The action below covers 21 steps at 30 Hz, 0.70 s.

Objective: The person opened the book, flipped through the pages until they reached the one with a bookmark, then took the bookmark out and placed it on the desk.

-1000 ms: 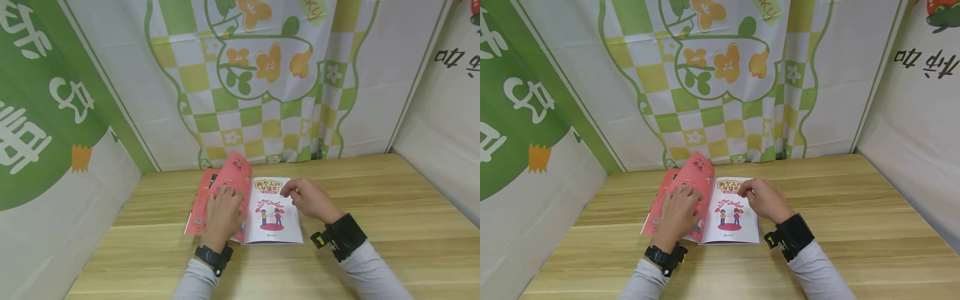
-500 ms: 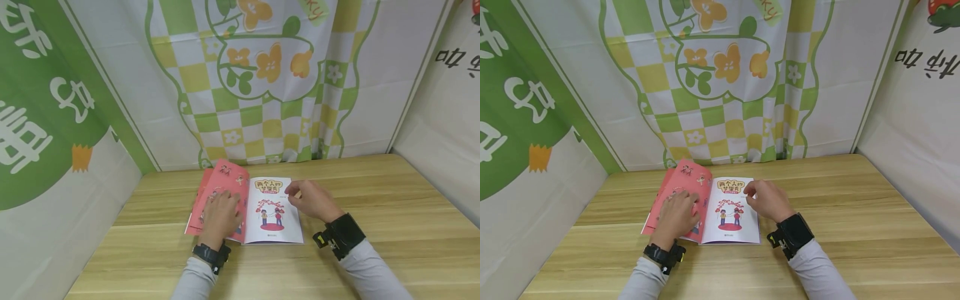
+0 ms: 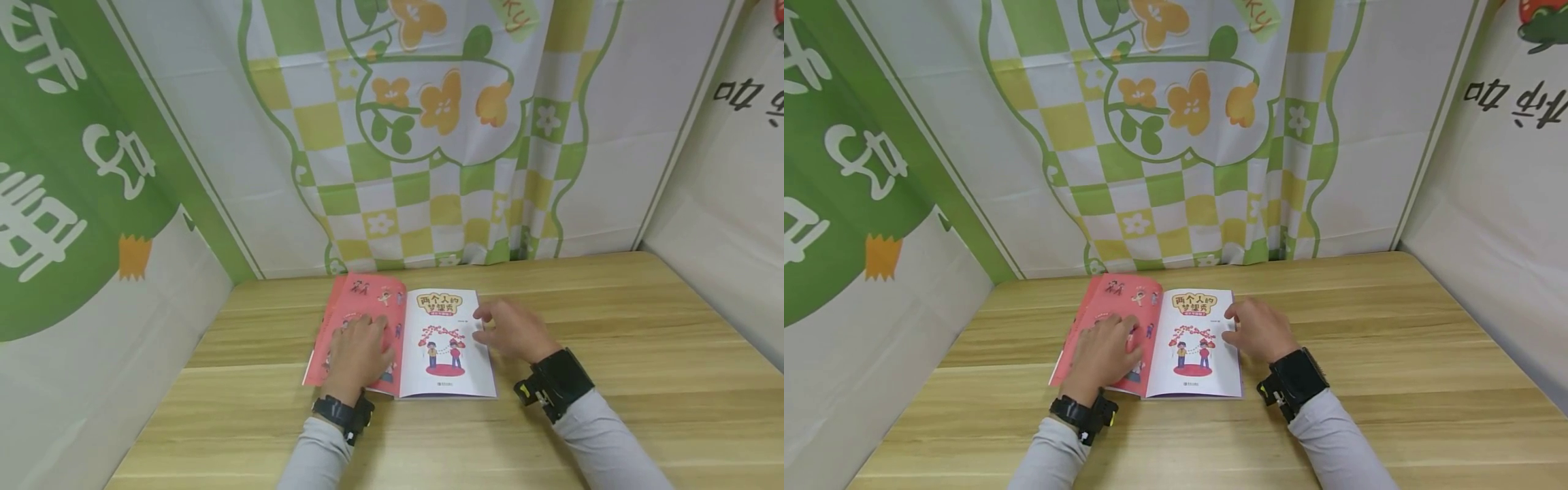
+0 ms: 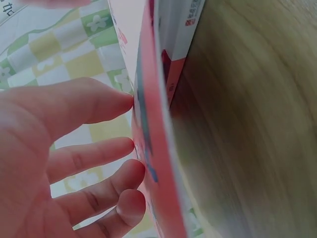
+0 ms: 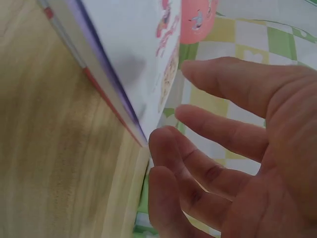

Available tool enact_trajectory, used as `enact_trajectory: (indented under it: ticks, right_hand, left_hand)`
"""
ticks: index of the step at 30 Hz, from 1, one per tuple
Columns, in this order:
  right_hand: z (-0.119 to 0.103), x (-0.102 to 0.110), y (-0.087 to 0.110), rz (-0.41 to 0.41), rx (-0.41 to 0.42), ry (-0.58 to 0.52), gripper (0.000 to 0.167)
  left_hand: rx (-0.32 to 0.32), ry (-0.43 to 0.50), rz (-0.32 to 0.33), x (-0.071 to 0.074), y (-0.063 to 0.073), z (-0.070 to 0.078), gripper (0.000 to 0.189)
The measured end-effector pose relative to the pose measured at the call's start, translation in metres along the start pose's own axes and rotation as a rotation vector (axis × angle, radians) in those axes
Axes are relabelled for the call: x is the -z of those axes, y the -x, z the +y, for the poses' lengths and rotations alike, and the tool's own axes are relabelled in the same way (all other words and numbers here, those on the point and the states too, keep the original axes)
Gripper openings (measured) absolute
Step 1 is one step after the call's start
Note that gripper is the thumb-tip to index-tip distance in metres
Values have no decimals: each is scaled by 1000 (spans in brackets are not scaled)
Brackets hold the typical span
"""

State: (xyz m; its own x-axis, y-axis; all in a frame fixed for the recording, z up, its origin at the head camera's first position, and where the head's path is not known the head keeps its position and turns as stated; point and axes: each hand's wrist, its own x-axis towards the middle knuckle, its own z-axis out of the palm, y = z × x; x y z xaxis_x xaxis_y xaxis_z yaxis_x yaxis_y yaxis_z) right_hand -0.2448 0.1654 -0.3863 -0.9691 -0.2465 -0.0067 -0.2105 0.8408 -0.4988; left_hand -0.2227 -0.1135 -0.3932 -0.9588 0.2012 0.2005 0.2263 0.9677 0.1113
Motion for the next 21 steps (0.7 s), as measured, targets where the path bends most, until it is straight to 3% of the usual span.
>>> enact_trajectory:
  ticks: [9, 16, 21]
  right_hand:
    - [4, -9, -2, -17, 21, 5, 52]
    - [3, -13, -4, -43, 28, 18, 29]
    - [1, -15, -3, -44, 21, 28, 29]
  left_hand:
    - [30, 37, -42, 1, 0, -5, 40]
    - [49, 40, -76, -2, -1, -8, 44]
    - [63, 51, -97, -2, -1, -8, 44]
